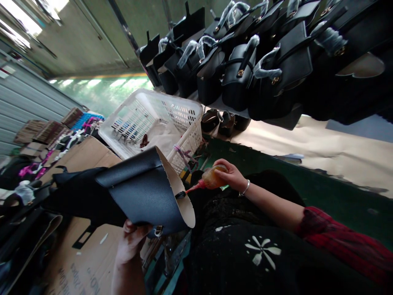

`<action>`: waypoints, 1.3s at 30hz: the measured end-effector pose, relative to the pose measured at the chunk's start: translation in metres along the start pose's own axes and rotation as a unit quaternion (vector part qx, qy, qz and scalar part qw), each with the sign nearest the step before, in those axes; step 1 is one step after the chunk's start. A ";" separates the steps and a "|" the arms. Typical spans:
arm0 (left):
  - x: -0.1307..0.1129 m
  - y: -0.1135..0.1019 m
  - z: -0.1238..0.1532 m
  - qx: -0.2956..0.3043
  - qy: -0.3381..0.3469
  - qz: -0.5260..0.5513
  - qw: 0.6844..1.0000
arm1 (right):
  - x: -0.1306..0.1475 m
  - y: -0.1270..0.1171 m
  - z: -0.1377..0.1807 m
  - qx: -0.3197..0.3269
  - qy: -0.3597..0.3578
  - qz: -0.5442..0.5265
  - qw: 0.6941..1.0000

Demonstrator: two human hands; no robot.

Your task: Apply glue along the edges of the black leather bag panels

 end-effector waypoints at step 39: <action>0.002 0.000 0.002 -0.013 -0.012 -0.013 1.000 | 0.008 -0.003 0.002 -0.010 -0.012 0.027 1.000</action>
Point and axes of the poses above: each hand's wrist, its own z-axis away from the middle knuckle, its own y-axis out of the palm, x = y × z, the point moved 9 cm from there along -z, towards the middle knuckle, and after that the axes turned 13 degrees about x, right-handed, at the moved point
